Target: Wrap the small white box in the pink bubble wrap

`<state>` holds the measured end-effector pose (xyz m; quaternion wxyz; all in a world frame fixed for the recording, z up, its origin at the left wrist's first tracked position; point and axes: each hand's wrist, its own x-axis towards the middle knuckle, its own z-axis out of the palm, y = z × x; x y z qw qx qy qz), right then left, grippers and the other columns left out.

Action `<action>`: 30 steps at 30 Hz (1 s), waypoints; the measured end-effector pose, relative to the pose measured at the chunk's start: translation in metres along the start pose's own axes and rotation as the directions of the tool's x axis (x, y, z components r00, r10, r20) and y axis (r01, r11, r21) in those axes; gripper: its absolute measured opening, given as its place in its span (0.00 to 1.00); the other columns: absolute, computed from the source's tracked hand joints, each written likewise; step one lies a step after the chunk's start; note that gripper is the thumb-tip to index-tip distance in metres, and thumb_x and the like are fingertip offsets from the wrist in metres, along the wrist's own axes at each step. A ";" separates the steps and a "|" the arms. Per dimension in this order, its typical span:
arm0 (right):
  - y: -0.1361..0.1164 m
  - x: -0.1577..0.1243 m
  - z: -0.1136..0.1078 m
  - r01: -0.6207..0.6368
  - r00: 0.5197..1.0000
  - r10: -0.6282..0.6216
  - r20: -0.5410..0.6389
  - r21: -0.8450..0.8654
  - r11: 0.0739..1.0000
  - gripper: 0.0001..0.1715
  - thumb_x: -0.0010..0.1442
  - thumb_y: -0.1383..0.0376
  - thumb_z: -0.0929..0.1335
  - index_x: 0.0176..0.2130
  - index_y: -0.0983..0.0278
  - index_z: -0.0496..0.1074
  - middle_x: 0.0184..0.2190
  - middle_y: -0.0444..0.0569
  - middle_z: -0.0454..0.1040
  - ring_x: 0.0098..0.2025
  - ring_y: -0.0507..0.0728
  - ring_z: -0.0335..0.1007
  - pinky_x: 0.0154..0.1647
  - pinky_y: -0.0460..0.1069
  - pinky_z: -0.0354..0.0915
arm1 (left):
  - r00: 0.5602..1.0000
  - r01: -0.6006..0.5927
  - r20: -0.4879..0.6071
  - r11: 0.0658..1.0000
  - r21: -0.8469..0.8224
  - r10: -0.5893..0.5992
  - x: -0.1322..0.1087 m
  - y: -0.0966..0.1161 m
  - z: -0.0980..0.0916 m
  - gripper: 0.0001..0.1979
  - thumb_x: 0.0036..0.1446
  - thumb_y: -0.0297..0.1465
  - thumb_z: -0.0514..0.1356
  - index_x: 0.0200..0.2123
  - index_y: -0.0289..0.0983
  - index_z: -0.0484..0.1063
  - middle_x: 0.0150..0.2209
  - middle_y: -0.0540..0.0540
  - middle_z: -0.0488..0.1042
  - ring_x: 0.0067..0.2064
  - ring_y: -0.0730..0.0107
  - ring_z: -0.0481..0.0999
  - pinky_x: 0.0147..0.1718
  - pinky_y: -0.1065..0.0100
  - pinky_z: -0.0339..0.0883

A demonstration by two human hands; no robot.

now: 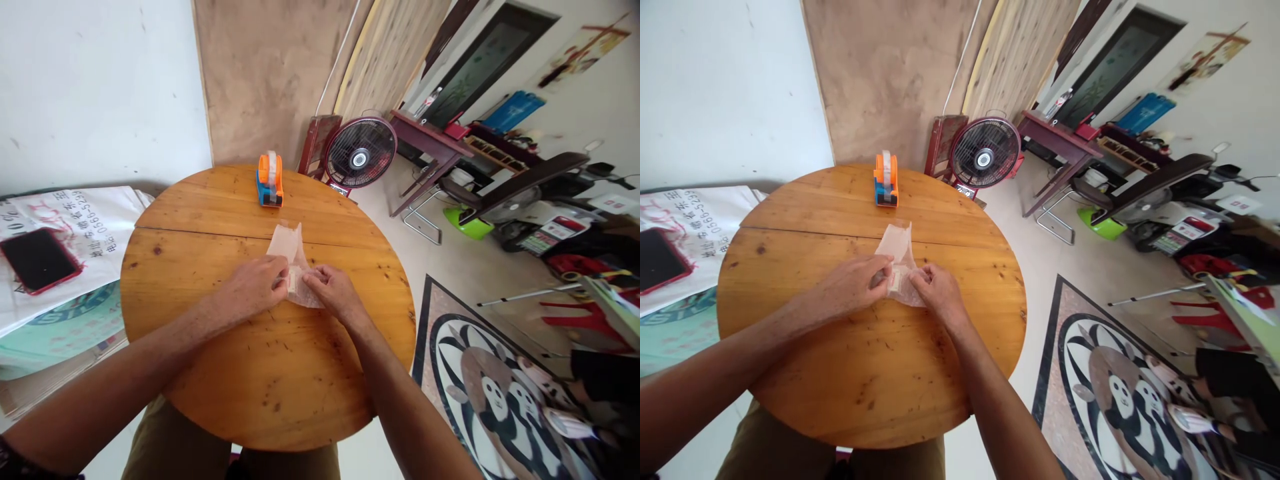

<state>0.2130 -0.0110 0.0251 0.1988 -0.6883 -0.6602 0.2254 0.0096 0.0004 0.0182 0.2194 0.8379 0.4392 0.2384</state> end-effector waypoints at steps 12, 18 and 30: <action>-0.012 0.002 0.016 -0.070 0.991 0.061 -0.122 -0.073 0.995 0.11 0.51 0.58 0.66 0.22 0.61 0.64 0.21 0.42 0.66 0.26 0.52 0.59 0.28 0.47 0.50 | 0.979 -0.150 -0.118 0.978 0.146 0.168 0.000 -0.003 0.003 0.04 0.59 0.25 0.55 0.33 0.37 0.69 0.43 0.41 0.77 0.49 0.55 0.73 0.49 0.57 0.64; -0.014 0.007 0.017 -0.088 0.987 0.105 -0.123 0.134 0.987 0.10 0.45 0.61 0.68 0.20 0.62 0.63 0.19 0.40 0.62 0.24 0.51 0.57 0.27 0.47 0.51 | 0.959 -0.212 -0.158 0.966 0.148 0.235 -0.001 -0.004 0.004 0.06 0.60 0.24 0.55 0.33 0.35 0.71 0.42 0.41 0.77 0.45 0.58 0.72 0.46 0.59 0.66; -0.032 0.003 0.017 -0.100 0.987 0.158 -0.041 0.612 0.785 0.19 0.43 0.52 0.72 0.22 0.63 0.66 0.18 0.39 0.64 0.21 0.48 0.54 0.23 0.45 0.53 | 0.976 -0.174 -0.112 0.976 0.128 0.189 -0.001 -0.002 -0.001 0.06 0.57 0.25 0.57 0.32 0.37 0.75 0.35 0.45 0.80 0.44 0.56 0.72 0.46 0.57 0.64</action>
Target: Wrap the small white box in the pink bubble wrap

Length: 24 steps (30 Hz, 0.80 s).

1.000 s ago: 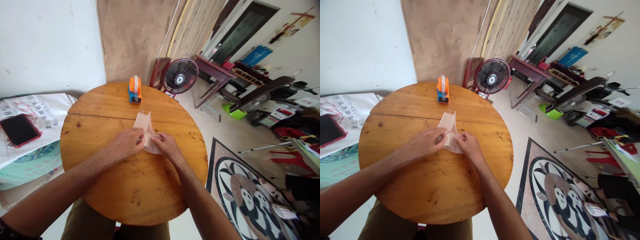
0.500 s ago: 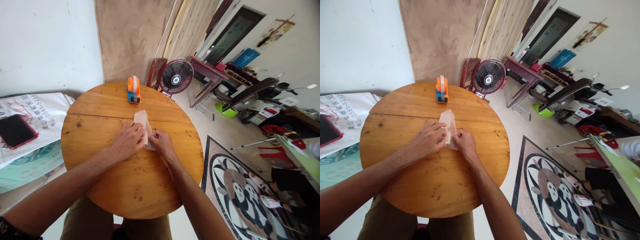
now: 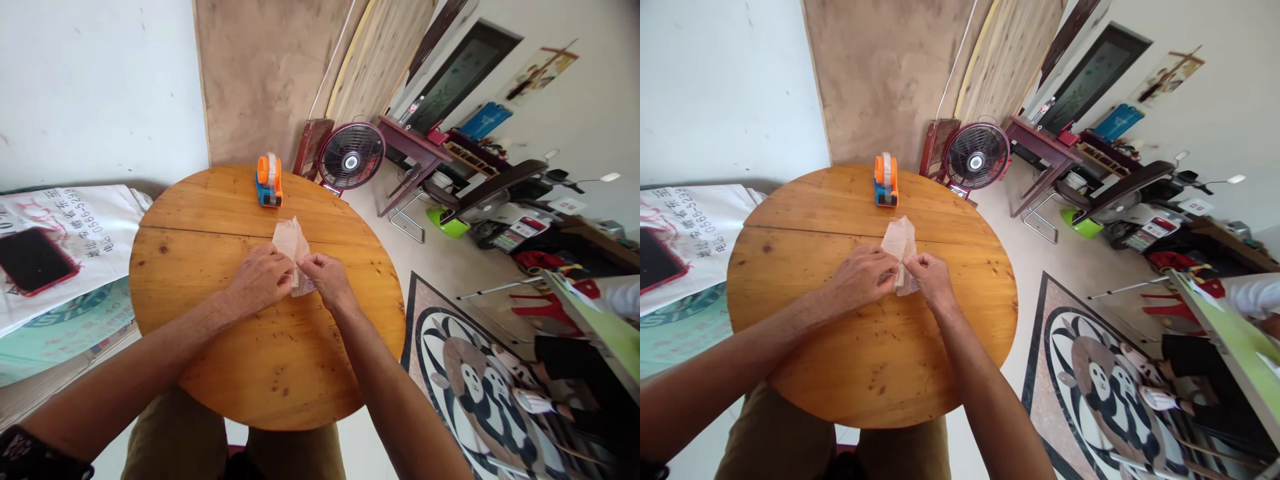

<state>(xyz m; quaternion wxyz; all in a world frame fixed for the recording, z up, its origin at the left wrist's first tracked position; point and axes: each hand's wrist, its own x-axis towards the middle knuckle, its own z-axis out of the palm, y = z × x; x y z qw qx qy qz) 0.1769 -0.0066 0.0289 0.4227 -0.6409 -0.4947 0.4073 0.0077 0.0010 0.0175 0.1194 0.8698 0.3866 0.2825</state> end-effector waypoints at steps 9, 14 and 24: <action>-0.017 0.009 0.006 -0.042 0.997 0.043 0.062 -0.026 0.999 0.16 0.44 0.58 0.73 0.19 0.63 0.65 0.14 0.38 0.64 0.16 0.47 0.57 0.16 0.44 0.54 | 1.000 -0.013 0.017 1.000 -0.028 0.014 0.002 -0.001 0.000 0.07 0.54 0.22 0.58 0.29 0.37 0.74 0.30 0.45 0.78 0.40 0.59 0.71 0.41 0.61 0.65; -0.026 0.006 0.008 -0.094 0.988 0.098 0.121 -0.037 0.995 0.13 0.49 0.62 0.71 0.20 0.63 0.66 0.13 0.41 0.68 0.14 0.48 0.62 0.14 0.43 0.57 | 0.998 -0.043 -0.056 0.996 -0.073 0.039 0.002 -0.004 0.004 0.07 0.54 0.23 0.58 0.29 0.37 0.75 0.40 0.44 0.78 0.42 0.61 0.73 0.45 0.61 0.67; -0.031 -0.018 -0.006 -0.152 0.967 0.124 0.224 0.114 0.982 0.10 0.52 0.68 0.69 0.38 0.67 0.76 0.30 0.49 0.80 0.25 0.50 0.73 0.21 0.43 0.66 | 0.979 0.140 -0.121 0.976 -0.169 -0.161 -0.003 -0.001 0.008 0.04 0.55 0.30 0.60 0.36 0.37 0.70 0.39 0.43 0.73 0.41 0.61 0.72 0.40 0.61 0.67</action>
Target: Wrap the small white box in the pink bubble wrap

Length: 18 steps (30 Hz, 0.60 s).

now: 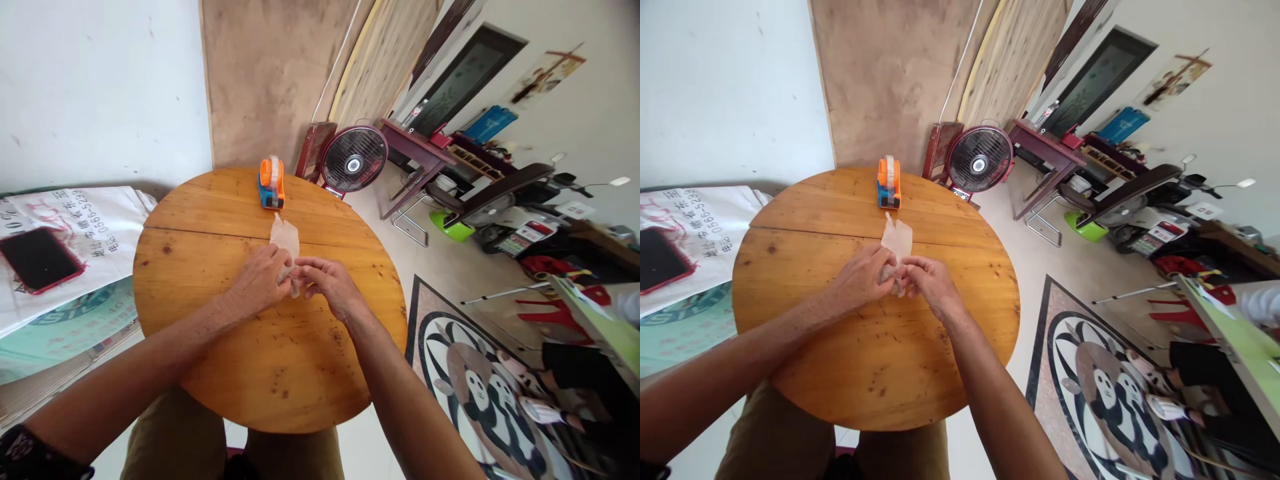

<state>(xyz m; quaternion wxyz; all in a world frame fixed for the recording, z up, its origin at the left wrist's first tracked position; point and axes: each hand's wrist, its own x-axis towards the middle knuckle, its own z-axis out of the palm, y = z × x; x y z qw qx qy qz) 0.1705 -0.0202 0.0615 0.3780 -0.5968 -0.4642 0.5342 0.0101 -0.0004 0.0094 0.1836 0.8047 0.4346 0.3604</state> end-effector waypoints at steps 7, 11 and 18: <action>0.000 -0.003 0.001 0.086 0.996 -0.077 0.046 -0.231 0.969 0.23 0.54 0.73 0.63 0.49 0.68 0.73 0.36 0.52 0.81 0.31 0.52 0.76 0.23 0.44 0.67 | 0.976 0.211 0.108 0.932 -0.294 -0.188 0.004 0.000 -0.006 0.13 0.53 0.40 0.61 0.35 0.39 0.64 0.30 0.51 0.69 0.30 0.70 0.68 0.29 0.67 0.62; 0.000 -0.003 -0.003 0.184 0.983 -0.160 0.095 -0.369 0.911 0.30 0.52 0.74 0.62 0.54 0.70 0.72 0.30 0.49 0.81 0.30 0.54 0.76 0.29 0.46 0.69 | 0.949 0.315 0.122 0.887 -0.337 -0.290 0.006 0.002 -0.006 0.20 0.50 0.48 0.63 0.35 0.39 0.65 0.27 0.53 0.66 0.28 0.71 0.66 0.27 0.68 0.60; 0.001 0.002 -0.010 0.216 0.965 -0.173 0.198 -0.219 0.952 0.30 0.49 0.74 0.62 0.52 0.66 0.70 0.35 0.49 0.81 0.32 0.54 0.77 0.38 0.50 0.69 | 0.968 0.248 0.097 0.934 -0.259 -0.230 0.005 0.001 -0.001 0.09 0.51 0.36 0.62 0.32 0.38 0.67 0.27 0.53 0.67 0.28 0.73 0.64 0.27 0.70 0.59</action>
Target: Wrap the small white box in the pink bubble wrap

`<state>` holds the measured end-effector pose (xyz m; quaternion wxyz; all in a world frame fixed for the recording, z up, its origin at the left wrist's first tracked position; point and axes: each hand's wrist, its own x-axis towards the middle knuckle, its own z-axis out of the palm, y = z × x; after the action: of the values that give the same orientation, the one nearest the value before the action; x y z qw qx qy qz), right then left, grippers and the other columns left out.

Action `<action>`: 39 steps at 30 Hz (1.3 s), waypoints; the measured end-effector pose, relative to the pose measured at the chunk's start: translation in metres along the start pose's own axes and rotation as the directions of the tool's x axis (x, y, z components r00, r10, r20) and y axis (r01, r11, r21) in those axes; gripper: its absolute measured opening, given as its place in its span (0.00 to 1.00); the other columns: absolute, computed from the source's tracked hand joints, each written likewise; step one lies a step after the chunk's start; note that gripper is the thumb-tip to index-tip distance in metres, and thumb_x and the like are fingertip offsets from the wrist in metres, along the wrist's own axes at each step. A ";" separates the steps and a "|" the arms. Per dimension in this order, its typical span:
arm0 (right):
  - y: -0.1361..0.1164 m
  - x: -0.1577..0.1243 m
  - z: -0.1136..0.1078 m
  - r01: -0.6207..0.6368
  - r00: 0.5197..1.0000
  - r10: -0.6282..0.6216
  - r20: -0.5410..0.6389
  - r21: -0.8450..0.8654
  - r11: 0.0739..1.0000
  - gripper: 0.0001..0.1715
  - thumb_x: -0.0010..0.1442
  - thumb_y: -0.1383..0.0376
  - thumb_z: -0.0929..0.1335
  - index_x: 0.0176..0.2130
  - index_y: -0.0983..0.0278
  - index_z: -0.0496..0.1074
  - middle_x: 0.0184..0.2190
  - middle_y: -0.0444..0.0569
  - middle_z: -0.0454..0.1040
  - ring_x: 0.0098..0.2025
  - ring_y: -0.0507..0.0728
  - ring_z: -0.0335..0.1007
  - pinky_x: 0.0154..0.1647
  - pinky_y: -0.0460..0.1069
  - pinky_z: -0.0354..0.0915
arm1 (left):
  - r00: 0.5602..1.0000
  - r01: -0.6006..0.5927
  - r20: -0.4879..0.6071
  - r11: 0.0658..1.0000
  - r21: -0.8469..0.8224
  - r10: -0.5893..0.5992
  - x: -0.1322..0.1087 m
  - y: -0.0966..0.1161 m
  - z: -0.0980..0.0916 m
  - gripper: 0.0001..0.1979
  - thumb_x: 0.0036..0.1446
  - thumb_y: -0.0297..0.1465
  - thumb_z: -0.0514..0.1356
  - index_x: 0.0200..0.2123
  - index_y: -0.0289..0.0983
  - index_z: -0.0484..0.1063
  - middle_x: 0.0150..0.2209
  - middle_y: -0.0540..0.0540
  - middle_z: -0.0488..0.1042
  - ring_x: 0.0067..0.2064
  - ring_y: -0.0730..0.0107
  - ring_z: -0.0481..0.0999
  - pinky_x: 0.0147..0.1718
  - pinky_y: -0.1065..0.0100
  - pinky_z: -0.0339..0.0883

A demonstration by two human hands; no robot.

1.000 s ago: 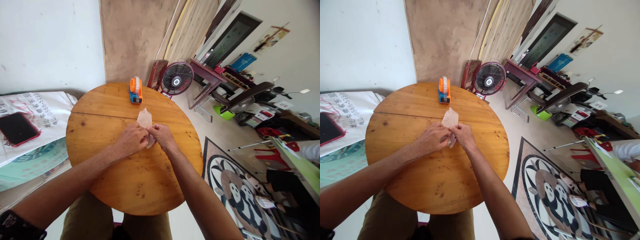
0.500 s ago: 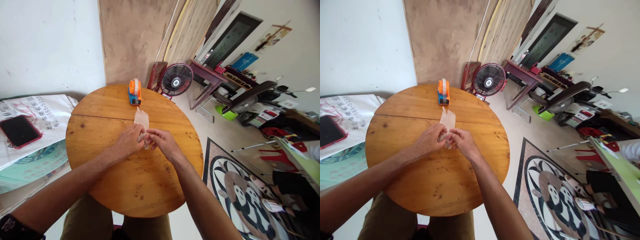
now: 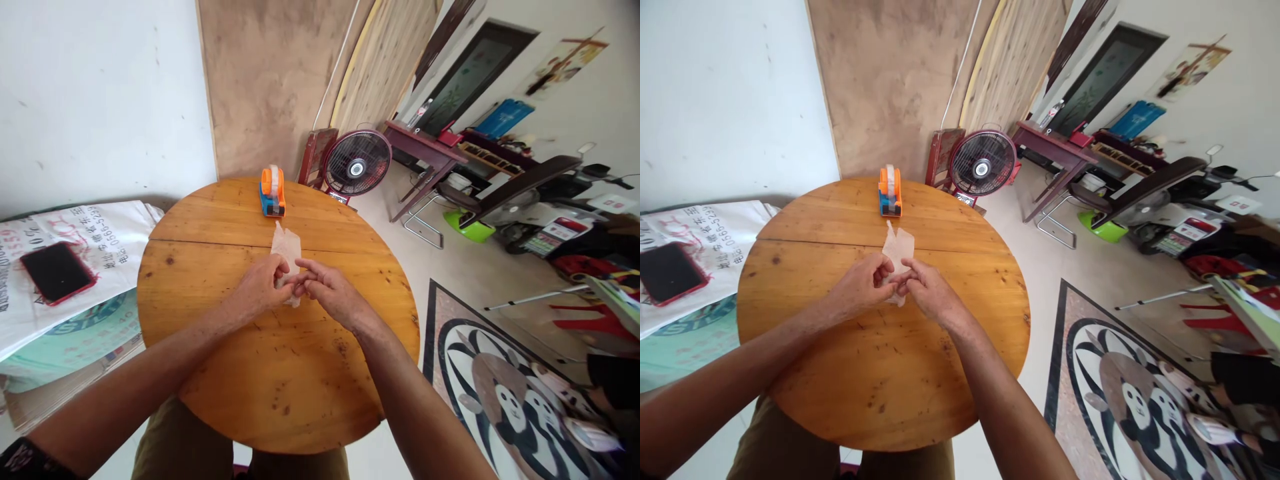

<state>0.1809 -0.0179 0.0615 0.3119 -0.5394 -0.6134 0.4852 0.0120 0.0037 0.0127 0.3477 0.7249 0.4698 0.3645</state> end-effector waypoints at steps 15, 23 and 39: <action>0.003 0.089 -0.045 0.267 0.927 -0.364 -0.086 -0.529 0.805 0.16 0.55 0.74 0.66 0.38 0.60 0.80 0.36 0.48 0.75 0.36 0.55 0.68 0.44 0.51 0.63 | 0.993 -0.021 0.113 0.949 0.313 -0.015 0.009 0.014 -0.015 0.09 0.46 0.28 0.64 0.33 0.38 0.69 0.38 0.47 0.70 0.42 0.60 0.70 0.40 0.60 0.66; 0.028 0.135 -0.050 0.199 0.978 -0.194 0.072 -0.077 0.977 0.27 0.45 0.70 0.67 0.47 0.63 0.74 0.35 0.43 0.75 0.24 0.48 0.61 0.27 0.45 0.61 | 0.992 -0.033 0.128 0.982 0.187 0.009 0.009 0.005 -0.008 0.13 0.45 0.27 0.61 0.37 0.40 0.65 0.41 0.46 0.68 0.44 0.59 0.69 0.42 0.59 0.67; 0.021 0.120 -0.074 0.186 0.923 -0.194 0.331 0.056 0.981 0.06 0.51 0.66 0.67 0.32 0.64 0.74 0.38 0.46 0.80 0.22 0.46 0.68 0.27 0.45 0.65 | 0.994 -0.087 0.069 0.989 0.120 0.079 0.002 -0.003 0.001 0.26 0.47 0.27 0.60 0.51 0.41 0.63 0.60 0.37 0.64 0.62 0.51 0.65 0.59 0.47 0.62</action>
<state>0.2288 0.1164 0.0502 0.2551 -0.3833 -0.7012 0.5443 0.0125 0.0065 0.0099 0.3017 0.7752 0.4493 0.3258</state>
